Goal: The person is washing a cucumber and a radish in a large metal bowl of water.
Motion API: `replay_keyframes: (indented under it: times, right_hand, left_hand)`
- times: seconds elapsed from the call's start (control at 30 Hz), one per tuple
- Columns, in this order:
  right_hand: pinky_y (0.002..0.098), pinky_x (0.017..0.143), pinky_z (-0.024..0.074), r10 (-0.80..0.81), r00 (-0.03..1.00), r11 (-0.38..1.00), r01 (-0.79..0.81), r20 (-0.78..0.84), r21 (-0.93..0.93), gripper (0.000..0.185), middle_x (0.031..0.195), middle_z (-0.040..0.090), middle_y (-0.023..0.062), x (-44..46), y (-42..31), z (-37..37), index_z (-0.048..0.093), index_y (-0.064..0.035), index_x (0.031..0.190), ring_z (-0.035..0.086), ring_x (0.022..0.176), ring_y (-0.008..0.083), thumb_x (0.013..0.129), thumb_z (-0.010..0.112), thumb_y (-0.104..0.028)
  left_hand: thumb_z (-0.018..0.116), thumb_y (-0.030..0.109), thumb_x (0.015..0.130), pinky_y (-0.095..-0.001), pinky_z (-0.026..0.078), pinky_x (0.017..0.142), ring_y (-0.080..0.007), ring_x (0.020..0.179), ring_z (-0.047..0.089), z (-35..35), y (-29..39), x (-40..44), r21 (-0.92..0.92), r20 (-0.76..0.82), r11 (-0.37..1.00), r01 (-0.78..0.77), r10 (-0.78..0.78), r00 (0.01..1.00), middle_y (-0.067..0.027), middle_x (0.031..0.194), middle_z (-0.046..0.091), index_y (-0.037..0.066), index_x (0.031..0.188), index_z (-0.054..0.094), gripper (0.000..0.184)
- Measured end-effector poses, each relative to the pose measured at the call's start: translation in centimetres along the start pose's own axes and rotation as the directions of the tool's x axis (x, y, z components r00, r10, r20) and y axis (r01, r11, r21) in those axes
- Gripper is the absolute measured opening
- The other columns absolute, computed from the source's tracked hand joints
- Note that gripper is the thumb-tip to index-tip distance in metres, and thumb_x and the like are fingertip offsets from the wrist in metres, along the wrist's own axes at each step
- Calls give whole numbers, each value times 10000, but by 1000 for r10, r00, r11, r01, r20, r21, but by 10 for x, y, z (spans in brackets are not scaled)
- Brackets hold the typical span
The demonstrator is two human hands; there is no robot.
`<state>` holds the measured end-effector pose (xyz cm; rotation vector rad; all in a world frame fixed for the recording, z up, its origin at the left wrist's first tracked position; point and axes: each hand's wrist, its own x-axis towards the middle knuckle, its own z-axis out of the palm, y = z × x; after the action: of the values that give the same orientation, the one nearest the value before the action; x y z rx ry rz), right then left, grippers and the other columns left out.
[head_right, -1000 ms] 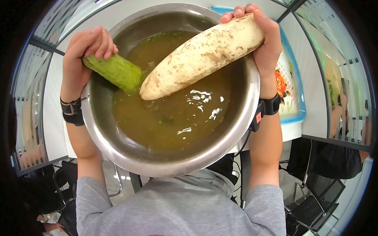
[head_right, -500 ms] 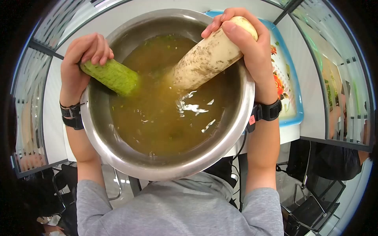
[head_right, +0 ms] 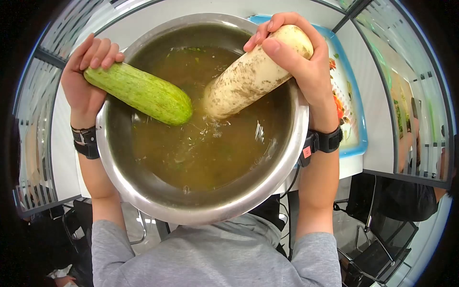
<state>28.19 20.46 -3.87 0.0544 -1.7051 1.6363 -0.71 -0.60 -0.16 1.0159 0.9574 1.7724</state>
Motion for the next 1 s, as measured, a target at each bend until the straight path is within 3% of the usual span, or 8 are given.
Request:
replay_keyframes:
  times: [0.2, 0.3, 0.4, 0.53, 0.6, 0.73, 0.93, 1.0]
  right_hand:
    - [391, 875, 566, 63, 997, 998, -62, -42, 9, 216, 973, 648, 85, 0, -4, 4, 592, -52, 1042, 699, 945, 237, 869, 717, -83]
    - [394, 870, 565, 68, 995, 996, -63, -67, 65, 175, 966, 634, 82, 0, -3, 6, 590, -54, 1030, 692, 947, 240, 883, 681, -81]
    - [393, 886, 556, 68, 993, 986, -52, -95, 159, 163, 977, 620, 80, 1, 0, 2, 576, -59, 1048, 677, 968, 247, 904, 637, -106]
    - [396, 899, 549, 92, 983, 956, -43, -158, 289, 184, 995, 598, 67, 0, 6, 3, 544, -74, 1064, 644, 1012, 248, 915, 616, -156]
    - [403, 911, 545, 122, 967, 857, 12, -225, 516, 190, 1008, 577, 56, 0, 8, 7, 516, -93, 1061, 614, 1044, 246, 915, 610, -170]
    - [407, 919, 536, 159, 945, 822, 33, -285, 569, 184, 1001, 567, 49, 0, 7, 11, 512, -105, 1047, 603, 1031, 240, 910, 610, -177]
    - [402, 910, 530, 173, 927, 808, 59, -332, 586, 189, 984, 564, 48, 1, 7, 11, 519, -104, 1033, 599, 1030, 240, 906, 625, -196]
    - [405, 909, 531, 159, 937, 823, 48, -311, 566, 183, 992, 570, 56, 0, 7, 12, 526, -94, 1037, 605, 1028, 242, 911, 618, -189]
  left_hand:
    - [415, 195, 1071, -345, 470, 829, -171, 682, 495, 12, -2, -2, 399, 120, 917, -24, -26, 992, -31, 640, 450, 151, 603, 327, 479]
    - [440, 216, 1062, -341, 482, 805, -171, 673, 514, 17, -2, -3, 515, 98, 857, 2, -61, 993, -35, 628, 457, 141, 595, 330, 486]
    - [550, 279, 1023, -335, 500, 812, -154, 662, 538, 16, -2, -3, 488, 94, 873, 4, -57, 994, -34, 624, 483, 118, 605, 354, 489]
    - [466, 239, 1048, -330, 487, 805, -168, 684, 538, 17, -2, -3, 514, 87, 858, 15, -69, 994, -33, 627, 461, 135, 598, 329, 481]
    - [519, 246, 1025, -331, 491, 802, -152, 686, 540, 17, -2, -4, 507, 87, 862, 18, -72, 994, -26, 641, 480, 111, 607, 385, 460]
    - [585, 239, 993, -334, 493, 794, -136, 688, 540, 25, -4, -9, 567, 29, 823, 21, -45, 999, -16, 657, 498, 86, 639, 463, 404]
    - [688, 166, 913, -331, 501, 867, -128, 807, 598, 32, 1, -11, 683, 69, 730, 24, -97, 993, -34, 852, 597, 50, 785, 599, 194]
    - [702, 150, 898, -334, 496, 952, -163, 984, 652, 39, -1, -12, 679, 70, 734, -39, -12, 998, -96, 1074, 669, 21, 870, 658, 139]
